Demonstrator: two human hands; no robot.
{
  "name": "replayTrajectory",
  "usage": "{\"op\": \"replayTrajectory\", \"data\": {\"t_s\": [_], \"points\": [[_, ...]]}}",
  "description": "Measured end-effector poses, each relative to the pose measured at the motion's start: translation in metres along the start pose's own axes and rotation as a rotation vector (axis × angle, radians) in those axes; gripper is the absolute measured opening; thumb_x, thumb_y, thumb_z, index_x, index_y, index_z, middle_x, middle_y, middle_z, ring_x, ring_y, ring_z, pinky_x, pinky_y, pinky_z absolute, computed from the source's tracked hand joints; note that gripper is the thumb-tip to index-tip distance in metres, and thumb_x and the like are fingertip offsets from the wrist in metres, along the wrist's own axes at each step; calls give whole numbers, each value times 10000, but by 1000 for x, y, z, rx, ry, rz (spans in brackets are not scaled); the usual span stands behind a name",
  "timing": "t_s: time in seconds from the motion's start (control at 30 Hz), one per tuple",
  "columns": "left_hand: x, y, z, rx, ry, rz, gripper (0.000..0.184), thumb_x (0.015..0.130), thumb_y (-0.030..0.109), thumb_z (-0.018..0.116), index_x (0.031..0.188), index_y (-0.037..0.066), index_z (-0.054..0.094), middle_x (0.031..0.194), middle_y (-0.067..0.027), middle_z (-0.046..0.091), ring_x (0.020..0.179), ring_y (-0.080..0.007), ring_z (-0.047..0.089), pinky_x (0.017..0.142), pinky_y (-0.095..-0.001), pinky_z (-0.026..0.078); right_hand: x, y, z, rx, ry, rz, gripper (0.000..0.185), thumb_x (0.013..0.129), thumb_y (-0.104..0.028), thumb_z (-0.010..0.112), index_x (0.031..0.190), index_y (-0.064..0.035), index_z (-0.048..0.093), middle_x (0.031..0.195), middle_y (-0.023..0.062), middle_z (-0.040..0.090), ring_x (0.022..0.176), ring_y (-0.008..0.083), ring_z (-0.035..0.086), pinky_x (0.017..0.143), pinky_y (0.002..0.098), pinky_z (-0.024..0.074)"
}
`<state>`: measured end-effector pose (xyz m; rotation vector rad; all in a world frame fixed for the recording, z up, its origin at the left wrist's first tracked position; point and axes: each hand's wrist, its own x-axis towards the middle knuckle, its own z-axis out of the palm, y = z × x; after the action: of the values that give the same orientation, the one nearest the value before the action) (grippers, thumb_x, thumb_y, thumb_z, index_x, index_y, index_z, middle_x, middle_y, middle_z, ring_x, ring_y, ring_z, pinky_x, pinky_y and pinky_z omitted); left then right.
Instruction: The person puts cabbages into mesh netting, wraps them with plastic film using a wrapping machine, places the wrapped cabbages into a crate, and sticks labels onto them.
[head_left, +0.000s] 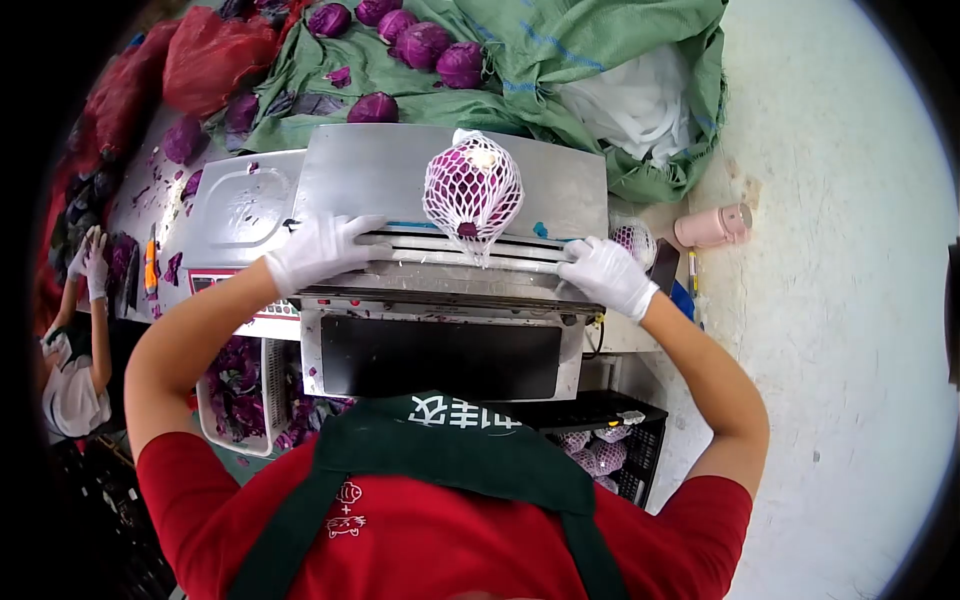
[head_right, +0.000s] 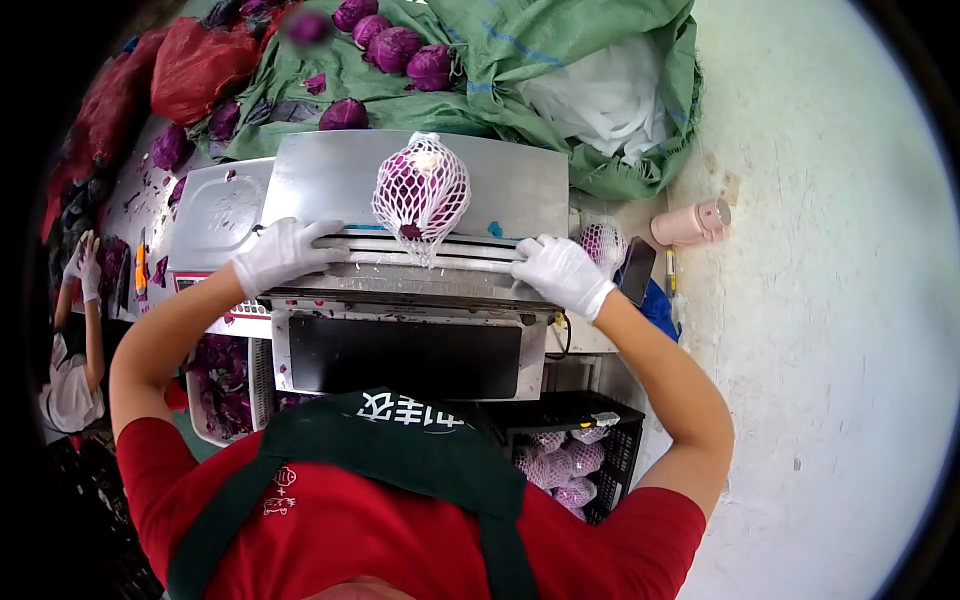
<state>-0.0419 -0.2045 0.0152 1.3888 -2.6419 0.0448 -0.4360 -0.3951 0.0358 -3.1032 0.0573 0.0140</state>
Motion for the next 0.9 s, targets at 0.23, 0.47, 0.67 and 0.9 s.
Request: {"op": "replayTrajectory", "data": {"t_s": [0.23, 0.47, 0.67, 0.9], "points": [[-22, 71, -71, -1132, 175, -723, 122, 948, 137, 531, 918, 34, 591, 1170, -125, 635, 869, -196, 673, 733, -285, 529, -13, -54, -74, 945, 37, 635, 21, 896, -55, 529, 898, -40, 543, 797, 89, 637, 708, 138, 637, 660, 272, 507], [41, 13, -101, -705, 573, -317, 722, 748, 256, 783, 1325, -10, 441, 1327, -245, 495, 1237, -317, 492, 1055, -389, 375, 50, 18, -82, 584, 737, 502, 155, 918, 9, 460, 1053, 9, 536, 1039, 164, 633, 982, 245, 639, 889, 324, 500], [110, -23, -4, -829, 219, -252, 1128, 539, 369, 890, 1468, 197, 273, 1385, -217, 436, 1275, -355, 446, 1080, -419, 354, 120, 16, 8, 669, 461, 310, 628, 820, -32, 600, 1394, -36, 345, 1282, 240, 501, 1184, 376, 516, 1011, 383, 417], [99, 40, -35, -1801, -45, -735, 630, 903, 458, 563, 1355, 41, 427, 1170, -108, 605, 1049, -173, 596, 840, -304, 523, 73, -35, -43, 1614, -45, 549, 796, 794, -118, 701, 1446, -18, 254, 1273, 125, 526, 1127, 155, 540, 975, 291, 448]]}}
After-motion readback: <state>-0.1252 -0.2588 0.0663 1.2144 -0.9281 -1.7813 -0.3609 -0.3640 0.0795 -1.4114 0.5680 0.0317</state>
